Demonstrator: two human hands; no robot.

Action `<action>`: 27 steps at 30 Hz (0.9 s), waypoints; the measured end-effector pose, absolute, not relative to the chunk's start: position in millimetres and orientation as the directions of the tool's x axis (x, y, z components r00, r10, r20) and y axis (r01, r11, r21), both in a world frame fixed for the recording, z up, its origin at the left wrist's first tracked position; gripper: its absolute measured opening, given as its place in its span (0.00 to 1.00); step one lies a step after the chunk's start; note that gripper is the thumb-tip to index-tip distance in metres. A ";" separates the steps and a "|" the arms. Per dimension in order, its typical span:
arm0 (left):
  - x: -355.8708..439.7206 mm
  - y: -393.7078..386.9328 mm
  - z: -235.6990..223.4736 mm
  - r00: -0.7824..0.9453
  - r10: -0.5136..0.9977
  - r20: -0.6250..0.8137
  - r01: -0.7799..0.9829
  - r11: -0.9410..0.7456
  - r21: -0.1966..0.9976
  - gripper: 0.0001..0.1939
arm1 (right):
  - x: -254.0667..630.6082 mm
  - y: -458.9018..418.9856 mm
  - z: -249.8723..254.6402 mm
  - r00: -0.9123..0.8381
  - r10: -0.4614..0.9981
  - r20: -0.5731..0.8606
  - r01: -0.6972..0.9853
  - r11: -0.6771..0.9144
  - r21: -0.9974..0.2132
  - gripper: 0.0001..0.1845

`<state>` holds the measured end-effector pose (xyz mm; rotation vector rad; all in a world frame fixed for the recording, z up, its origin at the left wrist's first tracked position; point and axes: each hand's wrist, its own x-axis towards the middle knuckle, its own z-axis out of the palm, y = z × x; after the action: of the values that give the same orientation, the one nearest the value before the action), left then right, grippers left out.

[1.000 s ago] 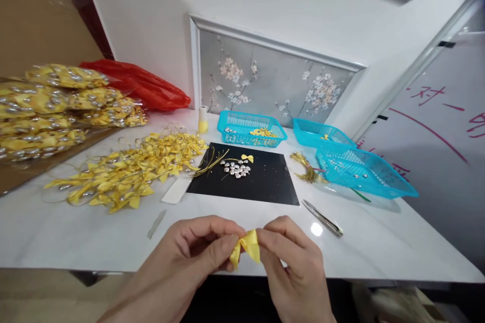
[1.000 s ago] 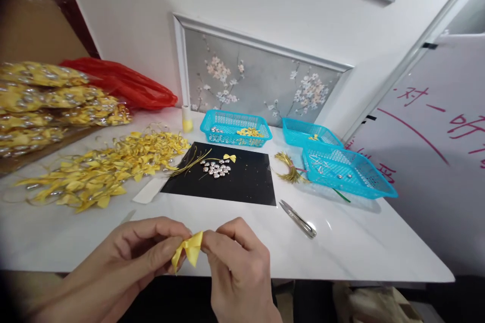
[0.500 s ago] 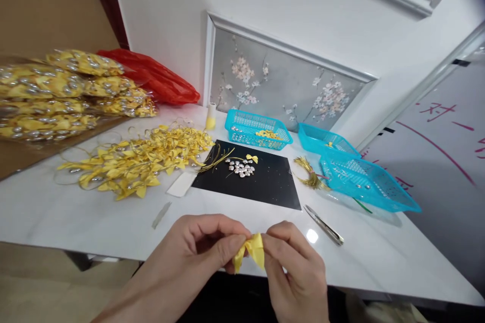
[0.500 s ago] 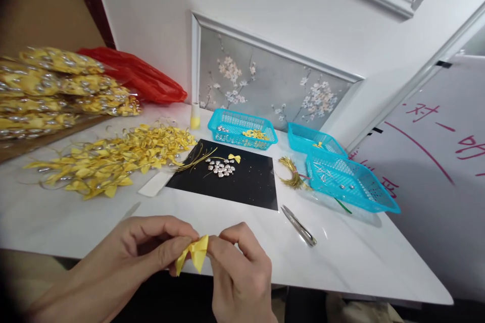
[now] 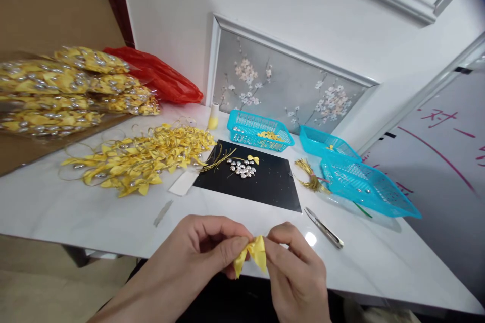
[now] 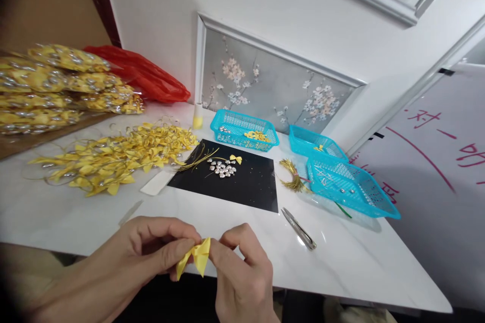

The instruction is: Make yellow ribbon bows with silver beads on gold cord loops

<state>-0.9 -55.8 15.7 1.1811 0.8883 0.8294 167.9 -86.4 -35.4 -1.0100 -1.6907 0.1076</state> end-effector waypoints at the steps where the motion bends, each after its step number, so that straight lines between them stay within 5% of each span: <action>1: -0.7 -55.9 16.3 0.427 0.894 -0.139 -0.081 0.191 0.978 0.09 | 168.2 -86.3 -35.0 -0.038 0.654 0.755 0.564 0.638 -0.524 0.18; 27: -6.4 -53.5 4.6 0.483 0.866 -0.128 -0.097 0.198 0.975 0.07 | 177.0 -87.6 -35.8 -0.121 0.687 0.717 0.590 0.630 -0.505 0.17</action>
<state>-6.4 -53.5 4.6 1.1789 0.8202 0.7918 177.0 -87.6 -35.8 -1.0303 -1.8015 0.1153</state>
